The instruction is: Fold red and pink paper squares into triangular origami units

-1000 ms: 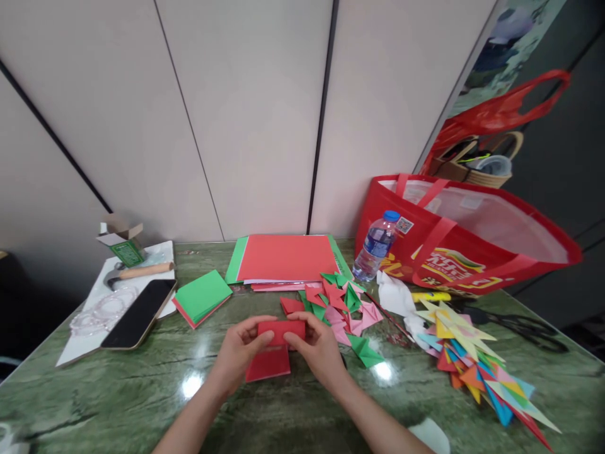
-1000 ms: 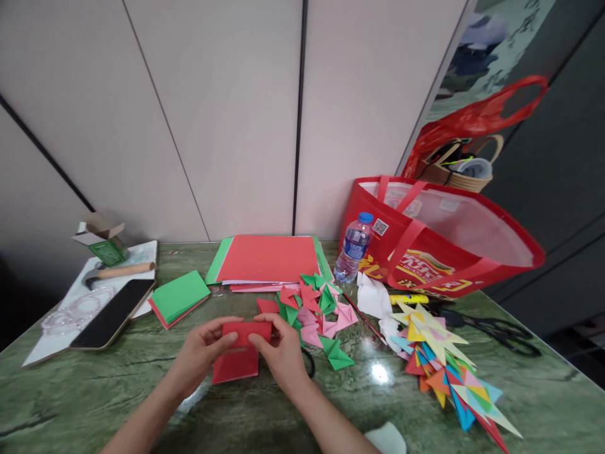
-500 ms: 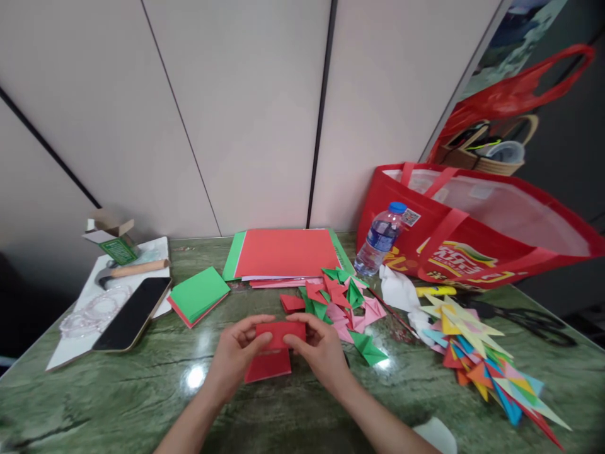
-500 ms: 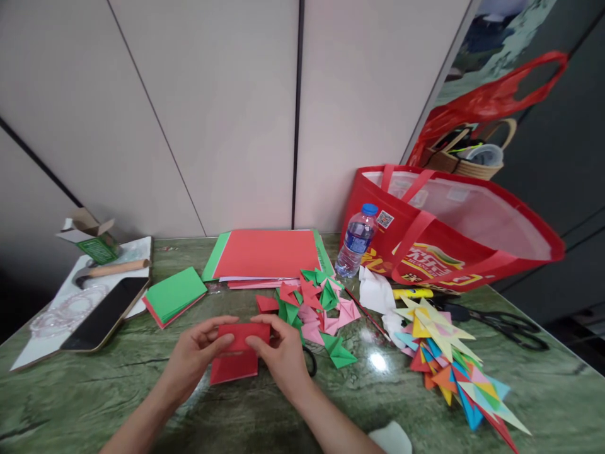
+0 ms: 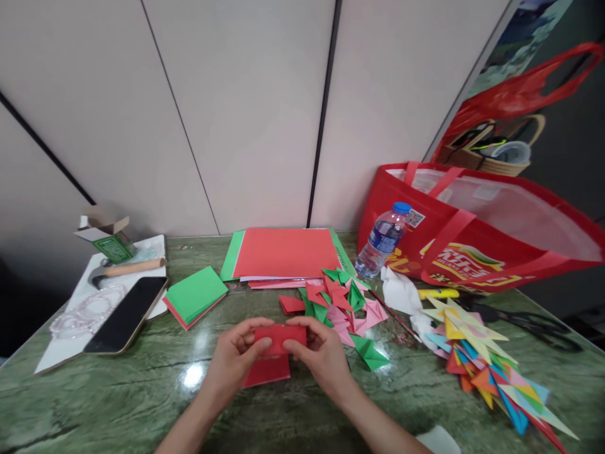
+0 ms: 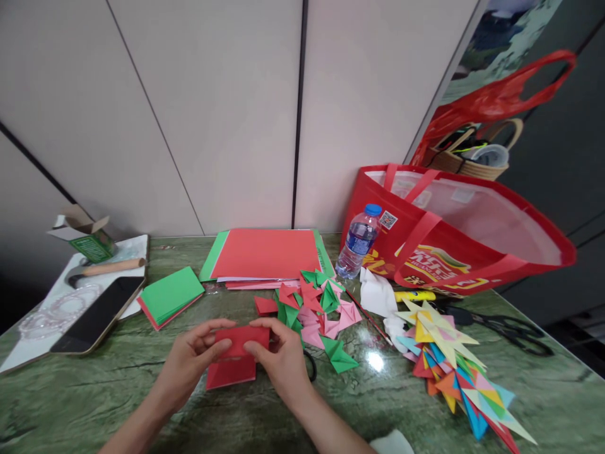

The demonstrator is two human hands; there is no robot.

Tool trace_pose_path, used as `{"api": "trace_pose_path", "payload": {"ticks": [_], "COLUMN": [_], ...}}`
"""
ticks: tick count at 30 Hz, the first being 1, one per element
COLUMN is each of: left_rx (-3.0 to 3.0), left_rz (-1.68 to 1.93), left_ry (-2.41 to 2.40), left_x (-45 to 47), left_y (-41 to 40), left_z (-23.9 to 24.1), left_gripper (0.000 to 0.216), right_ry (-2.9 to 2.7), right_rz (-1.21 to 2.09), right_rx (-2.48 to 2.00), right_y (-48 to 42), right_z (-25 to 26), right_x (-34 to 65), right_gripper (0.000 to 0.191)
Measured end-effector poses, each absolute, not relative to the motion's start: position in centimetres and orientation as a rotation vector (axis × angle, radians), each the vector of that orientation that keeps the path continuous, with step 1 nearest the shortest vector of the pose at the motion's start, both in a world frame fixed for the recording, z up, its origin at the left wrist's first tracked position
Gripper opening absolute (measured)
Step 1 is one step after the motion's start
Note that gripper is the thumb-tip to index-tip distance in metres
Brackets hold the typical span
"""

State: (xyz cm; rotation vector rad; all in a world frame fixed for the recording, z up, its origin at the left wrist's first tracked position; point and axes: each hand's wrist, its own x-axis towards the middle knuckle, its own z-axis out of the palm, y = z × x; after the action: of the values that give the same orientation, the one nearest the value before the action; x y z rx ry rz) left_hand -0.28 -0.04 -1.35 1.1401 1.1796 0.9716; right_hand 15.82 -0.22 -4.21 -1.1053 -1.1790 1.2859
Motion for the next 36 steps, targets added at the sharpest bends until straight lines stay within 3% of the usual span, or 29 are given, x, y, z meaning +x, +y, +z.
{"api": "trace_pose_path", "payload": {"ticks": [19, 36], "left_rx": [1.127, 1.120], "left_rz": [0.965, 0.926], "left_ry": [1.238, 1.172], "left_x": [-0.03, 0.24], "left_y": [-0.16, -0.11], "left_z": [-0.78, -0.56], "left_gripper": [0.030, 0.026], "right_ry": [-1.071, -1.415], "right_rz": [1.367, 1.087], "right_rx": [-1.075, -1.161], "right_y": [0.05, 0.33], "right_z": [-4.26, -4.54], "right_x": [15.83, 16.37], "right_gripper": [0.027, 0.013]}}
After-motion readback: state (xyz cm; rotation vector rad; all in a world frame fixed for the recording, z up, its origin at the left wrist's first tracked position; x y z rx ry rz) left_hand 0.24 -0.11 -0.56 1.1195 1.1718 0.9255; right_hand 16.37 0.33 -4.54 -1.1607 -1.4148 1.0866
